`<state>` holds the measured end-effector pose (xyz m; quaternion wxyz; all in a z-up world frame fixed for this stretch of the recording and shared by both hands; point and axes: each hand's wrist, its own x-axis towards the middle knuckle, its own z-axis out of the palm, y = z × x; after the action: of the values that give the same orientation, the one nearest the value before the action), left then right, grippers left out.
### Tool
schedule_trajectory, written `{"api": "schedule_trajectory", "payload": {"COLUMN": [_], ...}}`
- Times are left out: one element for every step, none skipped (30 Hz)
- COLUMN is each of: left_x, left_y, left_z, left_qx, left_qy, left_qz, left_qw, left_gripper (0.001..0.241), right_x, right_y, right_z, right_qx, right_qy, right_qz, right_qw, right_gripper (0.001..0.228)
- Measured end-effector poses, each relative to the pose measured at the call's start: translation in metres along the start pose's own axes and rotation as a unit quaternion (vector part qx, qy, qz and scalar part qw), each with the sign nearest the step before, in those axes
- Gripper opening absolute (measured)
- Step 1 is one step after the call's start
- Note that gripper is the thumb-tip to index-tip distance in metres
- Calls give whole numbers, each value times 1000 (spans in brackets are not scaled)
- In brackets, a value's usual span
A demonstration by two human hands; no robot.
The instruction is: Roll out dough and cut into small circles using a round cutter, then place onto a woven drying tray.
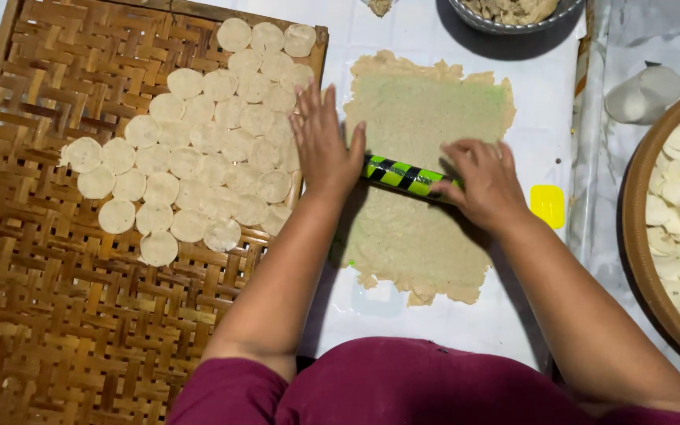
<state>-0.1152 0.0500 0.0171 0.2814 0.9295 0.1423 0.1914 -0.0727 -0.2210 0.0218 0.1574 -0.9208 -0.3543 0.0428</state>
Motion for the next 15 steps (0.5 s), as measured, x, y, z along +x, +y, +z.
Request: {"api": "schedule_trajectory", "payload": {"left_x": [7,14,22,19,16,13,7,2,-4,-17,-30,-42,-55,-67,-79], "left_y": [6,12,19,22,24,26,22,18,13,15,17,22,23,24,24], "left_z": [7,15,24,27,30,34,34,34,33,20,7,-4,-11,-19,-28], "left_qx": [-1,42,85,85,148,210,211,222,233,234,222,206,206,182,157], "left_qy": [-2,-47,-91,-94,-196,-296,-299,-320,-341,-342,-326,-310,-311,-297,-283], "left_qz": [2,26,50,54,63,69,71,70,69,68,76,86,87,88,88], "left_qw": [1000,998,991,991,967,929,928,918,908,907,916,924,924,933,942], "left_gripper": [71,69,68,68,68,71,71,70,69,69,67,65,65,63,61], "right_x": [5,9,14,13,14,15,9,3,-2,-9,-16,-23,-33,-41,-49], "right_y": [6,12,19,13,9,4,0,-3,-6,-16,-26,-34,-44,-54,-65], "right_z": [5,11,16,18,20,22,25,27,29,27,26,23,20,17,15], "right_qx": [0,-2,-4,-4,11,26,29,18,7,9,2,-7,-7,-11,-14], "right_qy": [1,26,51,53,0,-55,-56,-70,-84,-85,-91,-95,-95,-96,-96], "right_qz": [3,81,159,164,206,246,250,233,216,216,204,195,197,192,187], "right_qw": [1000,996,986,985,978,967,966,970,973,973,975,976,976,977,978], "right_gripper": [65,61,58,58,61,64,64,64,64,64,63,62,62,62,62]}}
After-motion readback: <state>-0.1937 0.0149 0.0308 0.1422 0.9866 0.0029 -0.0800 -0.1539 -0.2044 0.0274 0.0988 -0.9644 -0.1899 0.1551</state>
